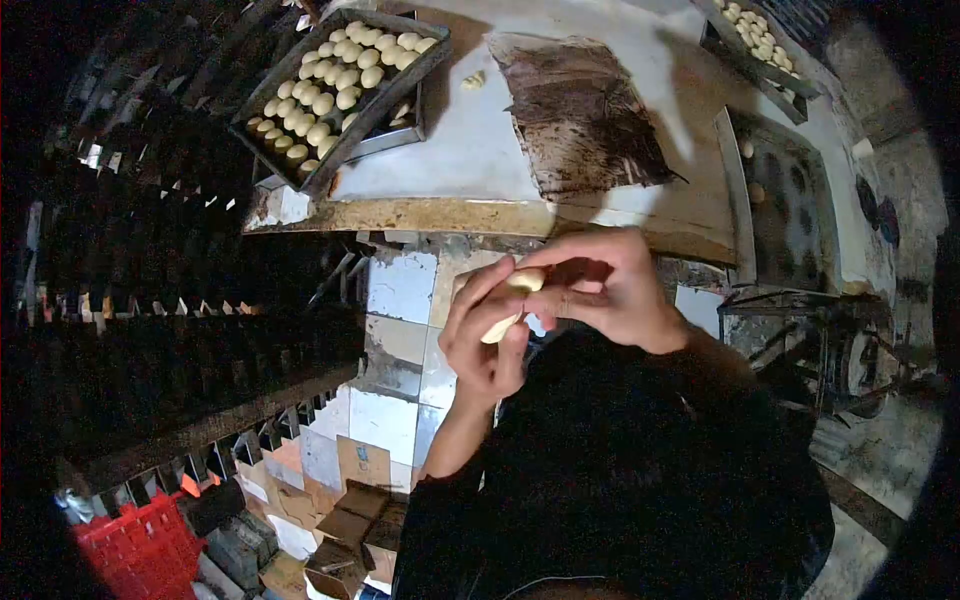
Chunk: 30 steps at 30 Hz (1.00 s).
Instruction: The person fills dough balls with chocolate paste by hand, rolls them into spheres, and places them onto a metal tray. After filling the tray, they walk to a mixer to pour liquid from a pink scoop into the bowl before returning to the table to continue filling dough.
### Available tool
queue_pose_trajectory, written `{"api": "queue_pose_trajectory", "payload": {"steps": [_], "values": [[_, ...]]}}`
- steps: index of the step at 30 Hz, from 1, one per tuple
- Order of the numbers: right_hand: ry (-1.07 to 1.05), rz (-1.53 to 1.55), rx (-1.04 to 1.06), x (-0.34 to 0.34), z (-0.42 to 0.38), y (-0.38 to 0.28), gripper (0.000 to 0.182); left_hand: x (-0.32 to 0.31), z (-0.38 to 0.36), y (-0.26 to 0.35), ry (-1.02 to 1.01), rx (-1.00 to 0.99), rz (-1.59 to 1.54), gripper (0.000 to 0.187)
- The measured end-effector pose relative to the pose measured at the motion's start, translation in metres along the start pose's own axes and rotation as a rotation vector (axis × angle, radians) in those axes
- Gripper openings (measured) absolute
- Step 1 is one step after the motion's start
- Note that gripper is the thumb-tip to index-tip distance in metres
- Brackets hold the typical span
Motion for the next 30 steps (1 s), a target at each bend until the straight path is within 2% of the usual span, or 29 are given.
{"api": "queue_pose_trajectory", "payload": {"steps": [2,3,4,7,8,10,11,12,14,17,18,19,20,21,23,25,26,27,28,29,30], "values": [[0.074,-0.265,0.359,-0.008,-0.012,-0.013,0.039,-0.001,-0.003,0.011,0.068,-0.031,0.273,0.035],[-0.004,-0.440,0.369,-0.016,-0.014,-0.035,0.039,-0.001,-0.003,0.018,0.101,-0.047,0.409,0.035],[0.024,-0.526,0.392,-0.021,-0.018,-0.041,0.038,-0.006,0.002,0.024,0.032,0.011,0.573,0.042],[0.136,-0.694,0.501,-0.016,-0.029,-0.036,0.032,-0.016,0.013,0.026,-0.121,0.066,0.509,0.052],[0.148,-0.707,0.547,-0.007,-0.032,-0.036,0.031,-0.023,0.014,0.020,0.074,0.177,0.288,0.058],[0.201,-0.673,0.616,0.013,-0.036,-0.047,0.025,-0.041,0.012,0.004,0.068,0.362,-0.334,0.058],[0.242,-0.633,0.551,0.026,-0.036,-0.053,0.025,-0.053,0.010,-0.003,0.064,0.459,-0.643,0.059],[0.285,-0.589,0.485,0.040,-0.038,-0.059,0.024,-0.062,0.013,-0.006,0.030,0.478,-0.626,0.058],[0.363,-0.330,0.168,0.070,-0.044,-0.053,0.020,-0.085,0.021,-0.006,-0.045,0.374,-0.511,0.048],[0.305,-0.113,0.266,0.119,-0.059,-0.028,0.021,-0.127,0.035,-0.007,-0.120,0.203,-0.310,0.037],[0.344,-0.216,0.424,0.133,-0.066,-0.035,0.019,-0.143,0.042,-0.009,-0.119,0.141,-0.226,0.034],[0.357,-0.303,0.444,0.147,-0.074,-0.041,0.022,-0.163,0.047,-0.009,-0.113,0.078,-0.144,0.032],[0.373,-0.390,0.464,0.161,-0.081,-0.051,0.025,-0.186,0.049,-0.014,-0.004,0.153,-0.255,0.034],[0.408,-0.483,0.509,0.176,-0.087,-0.053,0.029,-0.206,0.052,-0.019,0.085,0.182,-0.193,0.049],[0.512,-0.578,0.568,0.213,-0.103,-0.048,0.031,-0.255,0.060,-0.020,0.100,0.309,-0.263,0.071],[0.594,-0.479,0.619,0.258,-0.121,-0.037,0.028,-0.310,0.072,-0.022,-0.065,0.328,-0.424,0.093],[0.622,-0.345,0.610,0.280,-0.129,-0.030,0.020,-0.339,0.073,-0.031,-0.127,0.350,-0.485,0.100],[0.624,-0.205,0.541,0.300,-0.133,-0.024,0.014,-0.364,0.085,-0.030,-0.371,0.251,-0.492,0.081],[0.599,-0.288,0.440,0.315,-0.136,-0.017,0.016,-0.390,0.083,-0.038,-0.377,0.181,-0.542,0.069],[0.572,-0.366,0.335,0.332,-0.140,-0.007,0.021,-0.405,0.077,-0.047,-0.397,0.193,-0.475,0.059],[0.447,-0.284,0.081,0.348,-0.147,0.016,0.031,-0.420,0.071,-0.055,-0.419,0.204,-0.408,0.049]]}}
Point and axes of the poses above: each hand's wrist, its own z-axis towards the middle knuckle, its own x-axis out of the back of the hand, y = z × x, the point moved 6 cm from there along z, towards the middle knuckle
